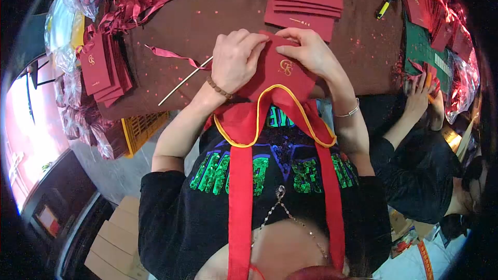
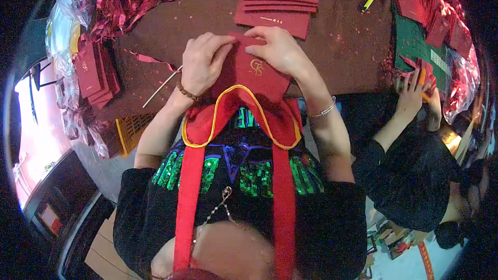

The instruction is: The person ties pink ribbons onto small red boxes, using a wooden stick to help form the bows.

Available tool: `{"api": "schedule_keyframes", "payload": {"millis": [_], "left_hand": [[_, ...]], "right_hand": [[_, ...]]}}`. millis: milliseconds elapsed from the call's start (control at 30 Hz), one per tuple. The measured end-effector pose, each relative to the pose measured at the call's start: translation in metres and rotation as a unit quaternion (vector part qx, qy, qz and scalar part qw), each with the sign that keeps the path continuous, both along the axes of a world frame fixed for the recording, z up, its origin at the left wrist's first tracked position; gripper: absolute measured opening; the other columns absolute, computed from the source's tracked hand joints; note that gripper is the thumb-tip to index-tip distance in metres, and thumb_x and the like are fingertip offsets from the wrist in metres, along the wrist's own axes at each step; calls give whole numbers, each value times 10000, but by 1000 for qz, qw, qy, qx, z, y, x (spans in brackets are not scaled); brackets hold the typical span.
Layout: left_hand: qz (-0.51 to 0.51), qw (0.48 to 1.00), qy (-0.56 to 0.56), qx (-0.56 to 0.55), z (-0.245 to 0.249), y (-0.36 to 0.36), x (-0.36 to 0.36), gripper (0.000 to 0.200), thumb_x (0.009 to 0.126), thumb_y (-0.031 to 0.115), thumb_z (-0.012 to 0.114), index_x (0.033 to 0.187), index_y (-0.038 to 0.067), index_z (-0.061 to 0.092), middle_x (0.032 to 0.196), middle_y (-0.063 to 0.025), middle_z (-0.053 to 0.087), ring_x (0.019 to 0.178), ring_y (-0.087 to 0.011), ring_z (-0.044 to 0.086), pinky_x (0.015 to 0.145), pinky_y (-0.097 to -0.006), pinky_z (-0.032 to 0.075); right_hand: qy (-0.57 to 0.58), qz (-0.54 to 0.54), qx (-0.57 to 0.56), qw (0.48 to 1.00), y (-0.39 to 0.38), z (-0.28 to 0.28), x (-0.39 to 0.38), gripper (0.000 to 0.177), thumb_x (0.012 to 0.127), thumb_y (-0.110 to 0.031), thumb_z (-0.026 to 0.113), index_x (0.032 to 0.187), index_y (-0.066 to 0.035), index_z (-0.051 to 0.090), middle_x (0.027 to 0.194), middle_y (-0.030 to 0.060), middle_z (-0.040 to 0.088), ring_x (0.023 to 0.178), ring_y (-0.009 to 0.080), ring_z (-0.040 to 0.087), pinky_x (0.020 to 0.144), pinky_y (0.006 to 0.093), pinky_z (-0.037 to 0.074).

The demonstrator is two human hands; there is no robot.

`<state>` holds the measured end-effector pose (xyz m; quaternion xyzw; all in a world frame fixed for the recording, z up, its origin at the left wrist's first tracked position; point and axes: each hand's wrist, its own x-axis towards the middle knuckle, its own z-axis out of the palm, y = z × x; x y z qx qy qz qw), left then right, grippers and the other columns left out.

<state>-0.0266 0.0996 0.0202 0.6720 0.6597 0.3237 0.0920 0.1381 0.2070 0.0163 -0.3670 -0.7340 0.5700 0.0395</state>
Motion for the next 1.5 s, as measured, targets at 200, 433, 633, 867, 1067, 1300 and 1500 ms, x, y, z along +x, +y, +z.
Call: {"api": "schedule_keyframes", "payload": {"millis": [200, 433, 633, 867, 1067, 1300, 1500], "left_hand": [[10, 999, 39, 9, -3, 3, 5, 80, 779, 135, 620, 855, 111, 634, 759, -43, 568, 736, -222, 553, 628, -342, 358], [19, 998, 32, 45, -8, 4, 6, 49, 752, 142, 621, 788, 119, 599, 746, -24, 514, 726, -206, 506, 665, -355, 333], [8, 995, 93, 41, -2, 3, 11, 59, 768, 112, 621, 822, 100, 599, 766, -36, 539, 743, -217, 521, 678, -348, 335], [16, 997, 65, 37, -9, 6, 13, 60, 770, 150, 608, 812, 111, 590, 783, -37, 509, 760, -212, 502, 674, -353, 332], [37, 994, -98, 27, -15, 7, 10, 45, 769, 132, 627, 803, 107, 610, 762, -40, 541, 741, -219, 533, 670, -355, 340], [32, 998, -10, 54, -14, 6, 17, 90, 747, 126, 643, 795, 94, 574, 743, -46, 536, 733, -223, 532, 682, -362, 338], [18, 997, 13, 77, -23, 3, 15, 113, 743, 124, 640, 796, 96, 544, 747, -50, 517, 732, -225, 517, 679, -363, 329]], "right_hand": [[-2, -6, 20, 1000, 0, 0, -1, 375, 746, -178, 660, 1084, -24, 606, 1015, 171, 638, 981, 249, 614, 852, 326, 469], [20, -14, 13, 1000, -4, -3, 0, 371, 744, -201, 657, 1071, -33, 612, 1005, 171, 638, 957, 273, 620, 823, 347, 474], [-4, -14, 40, 999, -7, -2, 0, 332, 787, -87, 629, 1085, 48, 570, 961, 92, 643, 881, 119, 577, 780, 254, 459], [-15, -34, 64, 997, -9, 8, 1, 331, 795, -108, 616, 1089, 40, 576, 978, 125, 652, 894, 139, 595, 805, 272, 461], [2, -37, 51, 998, -11, 4, 3, 320, 815, -116, 589, 1094, 38, 573, 965, 121, 656, 880, 138, 596, 794, 270, 461], [0, -43, 26, 999, -10, 6, 3, 307, 816, -94, 586, 1093, 37, 567, 932, 97, 660, 843, 115, 590, 771, 256, 462], [45, -44, -27, 998, -10, -5, 6, 300, 816, -73, 581, 1091, 46, 565, 971, 72, 639, 865, 110, 575, 777, 238, 455]]}}
